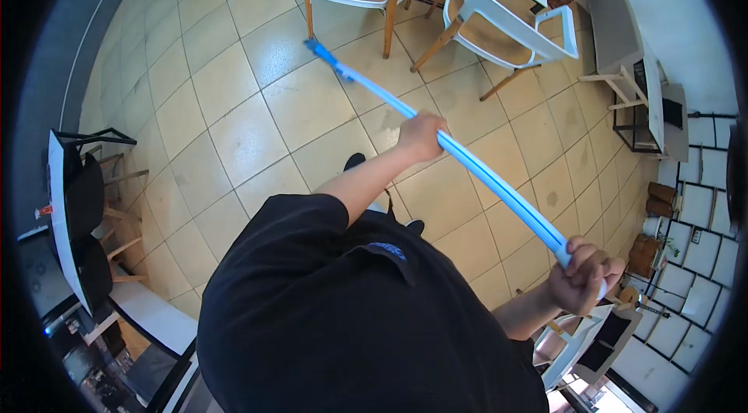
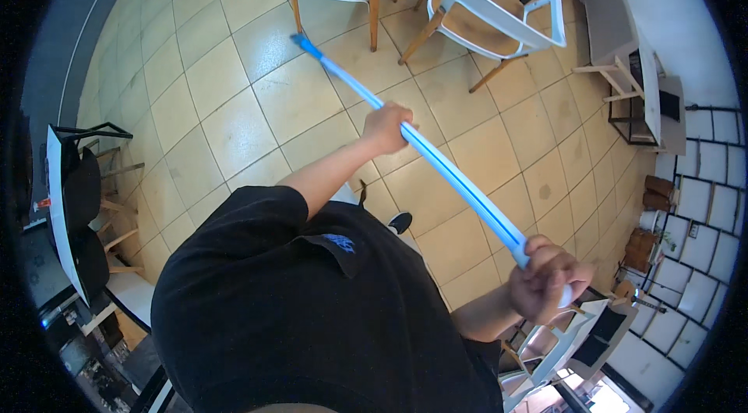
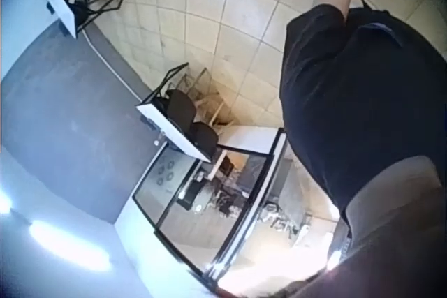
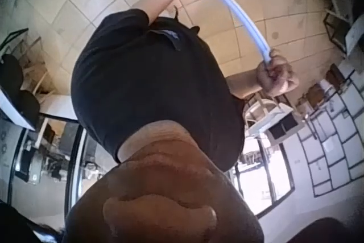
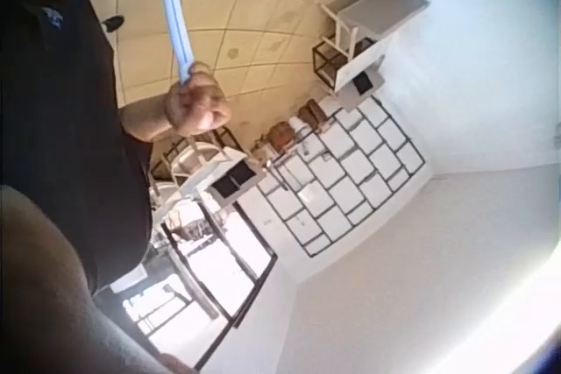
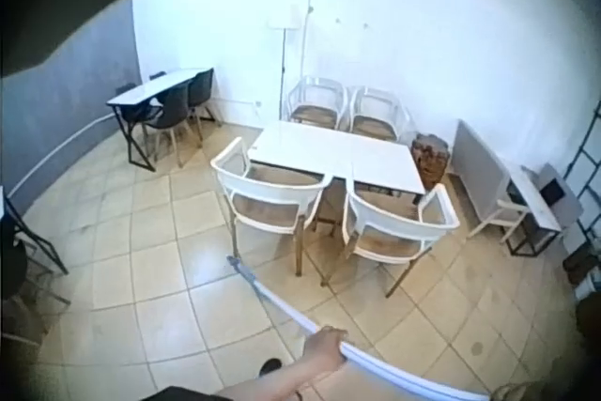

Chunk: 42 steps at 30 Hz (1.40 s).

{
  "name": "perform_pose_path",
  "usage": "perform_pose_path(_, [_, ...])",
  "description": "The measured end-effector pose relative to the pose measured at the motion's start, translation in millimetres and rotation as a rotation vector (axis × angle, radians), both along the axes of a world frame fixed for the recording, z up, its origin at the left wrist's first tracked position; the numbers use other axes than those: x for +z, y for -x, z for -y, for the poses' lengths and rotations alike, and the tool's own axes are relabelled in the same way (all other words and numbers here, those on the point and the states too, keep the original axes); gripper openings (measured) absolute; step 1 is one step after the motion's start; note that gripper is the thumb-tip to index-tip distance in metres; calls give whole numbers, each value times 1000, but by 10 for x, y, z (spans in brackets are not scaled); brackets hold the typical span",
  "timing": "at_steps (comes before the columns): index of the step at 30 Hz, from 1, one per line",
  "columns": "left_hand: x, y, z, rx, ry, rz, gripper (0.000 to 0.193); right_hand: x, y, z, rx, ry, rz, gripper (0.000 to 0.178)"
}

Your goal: Sweeping the tiled floor of a coffee shop seating area using a broom.

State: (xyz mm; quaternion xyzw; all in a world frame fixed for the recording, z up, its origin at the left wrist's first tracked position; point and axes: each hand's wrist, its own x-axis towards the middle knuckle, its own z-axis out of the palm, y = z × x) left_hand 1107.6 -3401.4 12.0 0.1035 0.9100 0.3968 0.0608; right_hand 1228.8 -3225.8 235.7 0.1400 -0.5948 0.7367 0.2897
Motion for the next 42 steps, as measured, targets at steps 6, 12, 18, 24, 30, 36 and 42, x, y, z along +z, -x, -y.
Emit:
perform_pose_path(6, [-1041, 1457, 561, 224, -120, 44, 12, -516, 1095, 1228, 123, -555, -79, 15])
perform_pose_path(12, [-929, 1051, 708, 209, -198, -9, 14, -545, 1232, 1463, 175, -299, 90, 16])
perform_pose_path(18, [-501, 271, 730, 138, -95, 158, 8, -254, 1118, 934, 55, -109, 196, 7])
perform_pose_path(24, [-747, -235, 906, -139, 204, 439, 18, -757, 738, 668, -191, 195, 476, 11])
perform_pose_path(30, [-908, -625, 899, -85, 290, 483, 22, -1055, -54, 537, -287, 345, 521, 6])
perform_pose_path(36, [-135, -1079, -233, -543, 427, 371, 29, -454, -1309, -473, -532, 179, 312, 0])
perform_pose_path(42, [463, -1936, -1330, -891, 211, 129, 14, 444, -2701, -814, -261, -285, -33, 11])
